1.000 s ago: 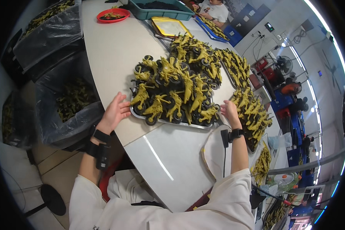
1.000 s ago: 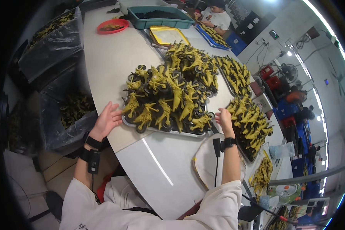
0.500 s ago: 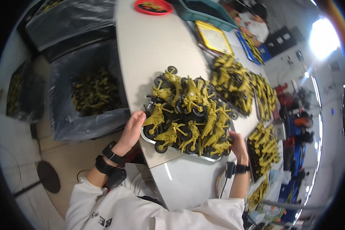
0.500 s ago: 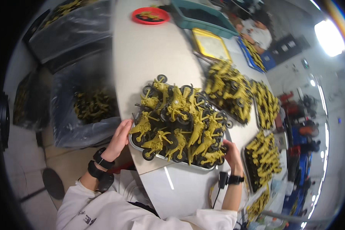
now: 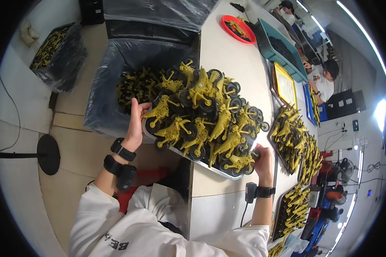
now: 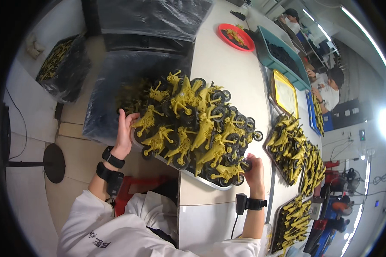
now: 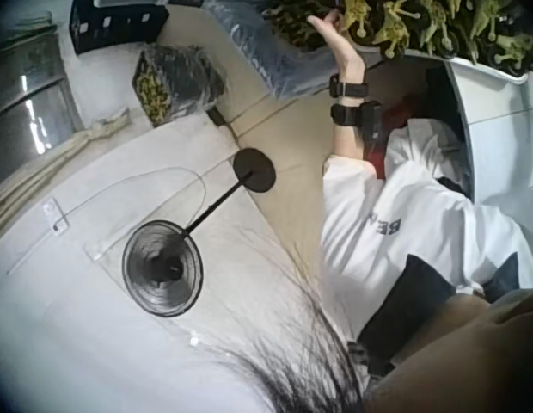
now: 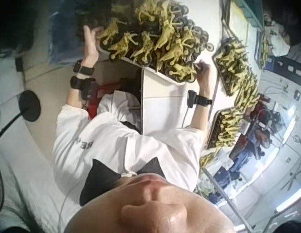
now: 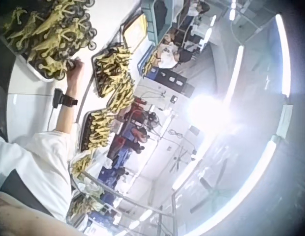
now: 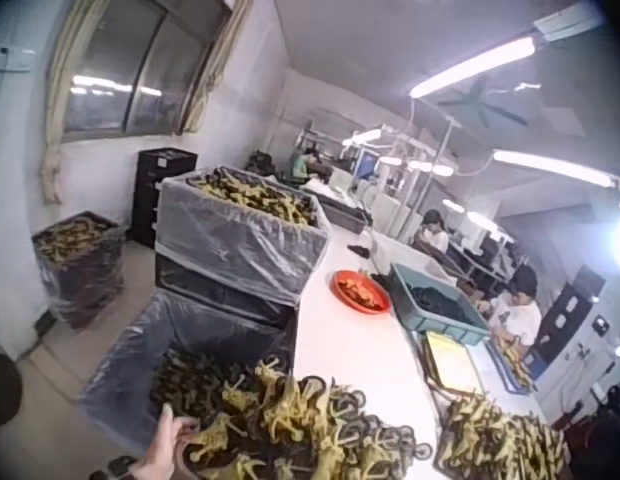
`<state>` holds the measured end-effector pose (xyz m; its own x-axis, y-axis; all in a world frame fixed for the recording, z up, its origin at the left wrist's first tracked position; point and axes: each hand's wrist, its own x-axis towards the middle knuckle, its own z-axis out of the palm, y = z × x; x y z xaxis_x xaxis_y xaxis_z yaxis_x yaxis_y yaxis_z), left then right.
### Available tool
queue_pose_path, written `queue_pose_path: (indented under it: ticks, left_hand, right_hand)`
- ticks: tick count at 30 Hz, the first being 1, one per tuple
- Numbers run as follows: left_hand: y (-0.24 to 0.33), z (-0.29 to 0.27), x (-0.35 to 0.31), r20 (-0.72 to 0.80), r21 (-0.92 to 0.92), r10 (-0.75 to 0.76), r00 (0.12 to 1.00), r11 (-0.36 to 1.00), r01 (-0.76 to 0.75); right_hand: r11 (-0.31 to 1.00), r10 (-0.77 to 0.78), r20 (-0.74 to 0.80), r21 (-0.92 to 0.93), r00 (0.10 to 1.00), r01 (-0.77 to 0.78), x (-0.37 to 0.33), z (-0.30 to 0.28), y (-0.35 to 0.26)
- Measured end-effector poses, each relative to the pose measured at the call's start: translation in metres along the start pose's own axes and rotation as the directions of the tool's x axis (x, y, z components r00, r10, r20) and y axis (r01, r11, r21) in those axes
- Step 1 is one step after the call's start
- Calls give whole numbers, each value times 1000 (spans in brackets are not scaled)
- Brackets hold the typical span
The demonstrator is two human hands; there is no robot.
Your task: Using an electric screwdriver and a positioning jig to assemble small plastic/rubber components in a manufacturing environment.
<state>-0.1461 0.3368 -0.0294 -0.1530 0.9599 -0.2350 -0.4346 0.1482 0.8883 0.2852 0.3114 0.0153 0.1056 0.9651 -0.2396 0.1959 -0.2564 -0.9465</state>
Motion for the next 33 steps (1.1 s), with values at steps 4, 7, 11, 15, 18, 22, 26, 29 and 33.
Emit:
queue_pose_path:
  ticks: [4, 7, 11, 15, 18, 22, 26, 29, 33]
  left_hand:
    - [20, -32, 33, 61, -232, -113, 992, 965, 124]
    - [15, -53, 50, 129, -447, -207, 970, 861, 243]
    - [-4, -65, 68, 109, -645, -281, 953, 710, 283]
    - [-38, -74, 78, -49, -947, -401, 915, 311, 85]
    - [-33, -64, 50, 28, -972, -311, 950, 215, 99]
    - [-25, -51, 36, -17, -940, -370, 929, 322, 110]
    - [-17, -56, 34, -34, -911, -404, 914, 388, 137]
    - [-17, -55, 27, 79, -800, -281, 957, 555, 229]
    - [-1, -25, 5, 416, -551, -320, 851, 656, 516]
  right_hand:
    - [837, 101, 214, 510, 972, -199, 38, 20, -32]
    - [847, 117, 202, 492, 972, -204, 49, 43, -60]
    - [868, 45, 228, 473, 973, -151, 70, 79, -105]
    - [907, -141, 273, 422, 951, 14, 102, 127, -166]
    - [966, -228, 331, 195, 916, 170, 126, 164, -215]
    - [964, -240, 330, -31, 913, 264, 120, 210, -250]
    - [941, -256, 288, -143, 923, 306, 107, 226, -255]
    - [926, -343, 208, -89, 916, 366, 94, 205, -257]
    - [874, -401, 11, 306, 916, 378, 45, 167, -240]
